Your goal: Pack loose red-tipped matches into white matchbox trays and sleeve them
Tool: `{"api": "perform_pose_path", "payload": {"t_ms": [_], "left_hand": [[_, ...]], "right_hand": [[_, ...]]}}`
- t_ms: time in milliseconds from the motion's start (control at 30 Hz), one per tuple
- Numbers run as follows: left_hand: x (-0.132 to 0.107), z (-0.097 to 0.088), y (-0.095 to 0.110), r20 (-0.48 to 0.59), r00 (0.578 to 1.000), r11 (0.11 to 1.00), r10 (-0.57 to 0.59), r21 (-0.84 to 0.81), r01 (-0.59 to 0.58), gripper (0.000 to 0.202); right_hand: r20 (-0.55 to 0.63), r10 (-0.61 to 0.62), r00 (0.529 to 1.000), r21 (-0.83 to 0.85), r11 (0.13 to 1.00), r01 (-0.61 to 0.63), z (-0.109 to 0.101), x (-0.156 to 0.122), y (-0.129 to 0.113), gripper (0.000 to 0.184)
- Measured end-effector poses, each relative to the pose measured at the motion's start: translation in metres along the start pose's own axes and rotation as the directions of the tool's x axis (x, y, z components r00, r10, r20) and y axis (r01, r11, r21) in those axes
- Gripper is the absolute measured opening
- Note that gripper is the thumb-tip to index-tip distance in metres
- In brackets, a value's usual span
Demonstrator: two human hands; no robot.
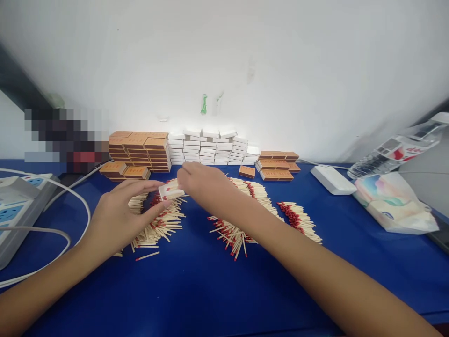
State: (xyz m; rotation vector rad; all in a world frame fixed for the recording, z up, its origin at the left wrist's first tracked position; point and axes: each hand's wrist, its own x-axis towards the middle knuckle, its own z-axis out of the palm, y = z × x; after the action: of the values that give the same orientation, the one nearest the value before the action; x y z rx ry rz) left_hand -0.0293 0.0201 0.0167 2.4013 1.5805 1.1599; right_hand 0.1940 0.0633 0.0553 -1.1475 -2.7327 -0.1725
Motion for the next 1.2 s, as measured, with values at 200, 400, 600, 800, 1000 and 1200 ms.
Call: {"api": "perform_pose_path", "payload": {"t_ms": [200, 400, 600, 800, 1000, 1200], "left_hand": [[0.0, 0.0, 0.002, -0.017, 1.0, 1.0, 0.023, -0.001, -0.023, 0.032], [0.0, -0.001, -0.001, -0.025, 0.999, 0.999, -0.024, 0.027, 0.025, 0.031], [0.001, -0.001, -0.002, -0.029, 0.999, 0.999, -0.032, 0.035, 0.033, 0.032], [0.0, 0.001, -0.002, -0.012, 0.999, 0.999, -0.038, 0.032, 0.038, 0.032], [0.001, 0.001, -0.003, 0.005, 0.999, 0.999, -0.043, 0.027, 0.043, 0.033], [0.002, 0.002, -0.002, 0.009, 1.0, 0.999, -0.025, 0.03, 0.024, 0.035]], "right_hand": [[-0.05, -0.059, 0.997, 0.102, 0.993, 0.064, 0.0, 0.001, -0.003, 0.018], [-0.119, 0.175, 0.977, 0.261, 0.955, -0.139, 0.018, 0.002, 0.04, 0.019], [0.067, 0.173, 0.983, 0.175, 0.968, -0.182, 0.04, 0.002, 0.055, 0.017], [0.096, 0.183, 0.978, 0.158, 0.968, -0.197, 0.038, 0.004, 0.05, 0.014], [0.141, 0.167, 0.976, 0.165, 0.968, -0.189, 0.038, 0.003, 0.051, 0.013], [0.027, 0.125, 0.992, 0.249, 0.96, -0.128, 0.012, 0.0, 0.043, 0.014]]}}
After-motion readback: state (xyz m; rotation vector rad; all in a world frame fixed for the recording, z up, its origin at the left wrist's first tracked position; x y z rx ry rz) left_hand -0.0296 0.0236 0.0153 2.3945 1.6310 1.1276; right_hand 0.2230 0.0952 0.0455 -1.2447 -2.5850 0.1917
